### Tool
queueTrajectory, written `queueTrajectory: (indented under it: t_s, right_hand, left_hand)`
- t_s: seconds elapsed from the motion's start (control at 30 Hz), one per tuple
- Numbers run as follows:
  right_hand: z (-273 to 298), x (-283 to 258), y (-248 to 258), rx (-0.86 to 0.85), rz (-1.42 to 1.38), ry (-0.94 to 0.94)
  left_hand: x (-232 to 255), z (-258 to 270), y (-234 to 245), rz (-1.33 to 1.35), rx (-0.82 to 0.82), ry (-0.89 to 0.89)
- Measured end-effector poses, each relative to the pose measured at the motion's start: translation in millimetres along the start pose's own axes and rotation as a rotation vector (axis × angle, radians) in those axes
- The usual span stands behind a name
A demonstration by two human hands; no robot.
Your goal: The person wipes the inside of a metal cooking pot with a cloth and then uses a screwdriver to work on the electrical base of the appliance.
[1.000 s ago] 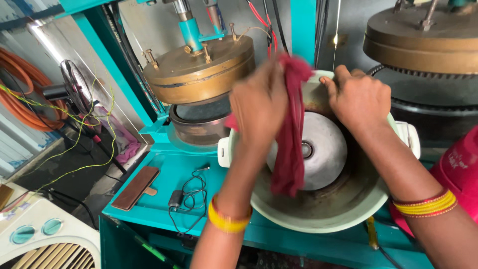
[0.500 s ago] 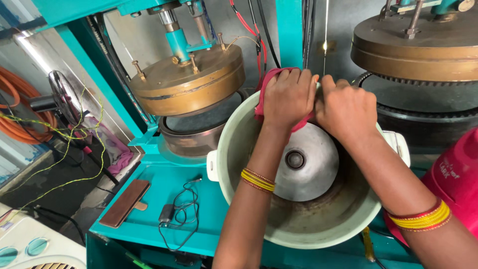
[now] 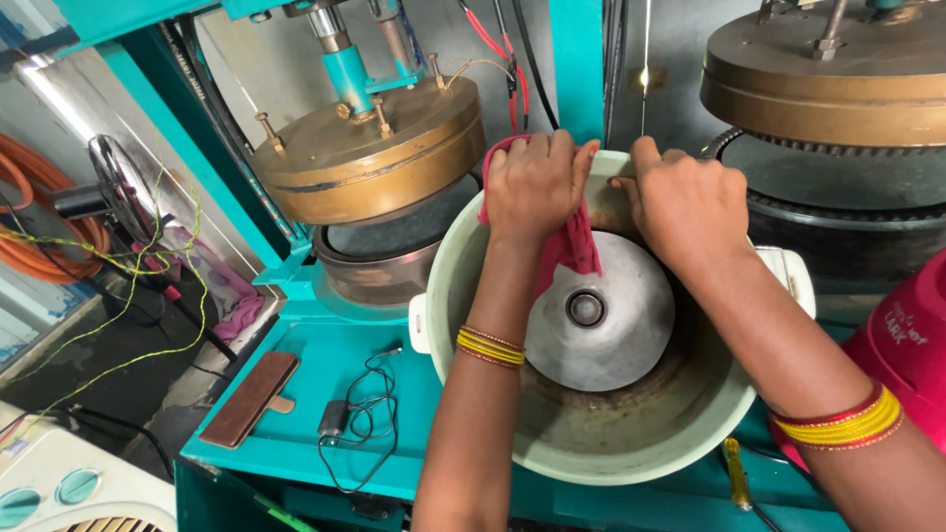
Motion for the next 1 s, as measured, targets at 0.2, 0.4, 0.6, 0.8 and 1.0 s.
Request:
queueTrajectory:
  t_s: [0.2,0.4,0.6,0.8,1.0]
  right_hand:
    - [-1,2,-3,-0.024,-0.015,-0.015]
    - [0,3,-6,-0.03,-0.001,-0.018]
    - [2,4,-7,-0.026,0.016,-0.017]
    - [0,1,-7,-0.028,0.031,-0.035]
    - [-2,0,-11,-0.006,0.02,-0.051]
  left_hand:
    - [-24,12,8,-0.045,-0.053,0.081]
    - [-41,28,21,-0.091,-0.143,0.132]
    - [-54,41,33,-0.168,-0.215,0.175]
    - [-68,59,45,-0.217,-0.289,0.249]
    - [-77,89,69,-0.25,-0.339,0.345]
Point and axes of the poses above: each hand's wrist, its own z-axis away from the middle knuckle, its own y-axis out of the back of the hand, x = y × z, the point moved 10 cm from there along -z, towards the middle knuckle, and after that the axes turned 4 degrees about -y, right-handed, at the moved point
